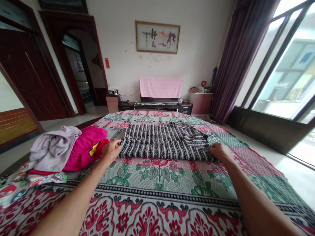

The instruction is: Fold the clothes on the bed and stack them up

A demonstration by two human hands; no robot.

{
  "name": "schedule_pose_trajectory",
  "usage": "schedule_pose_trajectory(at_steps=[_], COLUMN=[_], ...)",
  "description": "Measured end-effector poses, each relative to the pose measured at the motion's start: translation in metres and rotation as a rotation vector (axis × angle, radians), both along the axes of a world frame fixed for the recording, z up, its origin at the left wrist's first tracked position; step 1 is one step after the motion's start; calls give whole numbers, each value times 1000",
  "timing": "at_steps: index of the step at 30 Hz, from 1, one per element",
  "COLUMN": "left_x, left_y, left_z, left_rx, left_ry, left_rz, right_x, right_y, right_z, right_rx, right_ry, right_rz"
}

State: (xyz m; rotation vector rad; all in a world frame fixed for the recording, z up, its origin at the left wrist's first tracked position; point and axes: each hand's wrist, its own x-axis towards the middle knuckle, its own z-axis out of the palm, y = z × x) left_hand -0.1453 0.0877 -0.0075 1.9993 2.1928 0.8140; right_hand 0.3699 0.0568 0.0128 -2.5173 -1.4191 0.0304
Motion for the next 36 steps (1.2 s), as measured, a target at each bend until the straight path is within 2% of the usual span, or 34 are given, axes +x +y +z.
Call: schedule_pose_trajectory(at_steps=[4, 7, 11, 15, 19, 24, 29, 32, 36], left_x=[3, 6, 13, 17, 11, -4, -20, -25, -22], left_y=[-5, -5, -3, -3, -5, -10, -20, -26, -30], left_z=[6, 8, 9, 13, 23, 44, 65, 67, 62], left_rx=[-45, -105, -127, -36, -9, -128, -322, -467, -590], left_ry=[207, 253, 189, 93, -52, -104, -98, -85, 8], left_rz=[64, 62, 17, 35, 21, -33, -188, -265, -288], right_x=[4, 4, -1, -3, 5, 22, 36, 37, 33], right_y=[3, 5, 7, 8, 9, 2, -16, -24, -31], right_z=[-3, -6, -9, -9, 0, 26, 41, 43, 45], right_rx=[5, 11, 13, 18, 34, -39, -173, -276, -381], right_ry=[-68, -67, -45, -32, -35, 66, 260, 368, 407], right_rz=[-60, -73, -12, 18, 108, 150, 369, 405, 436])
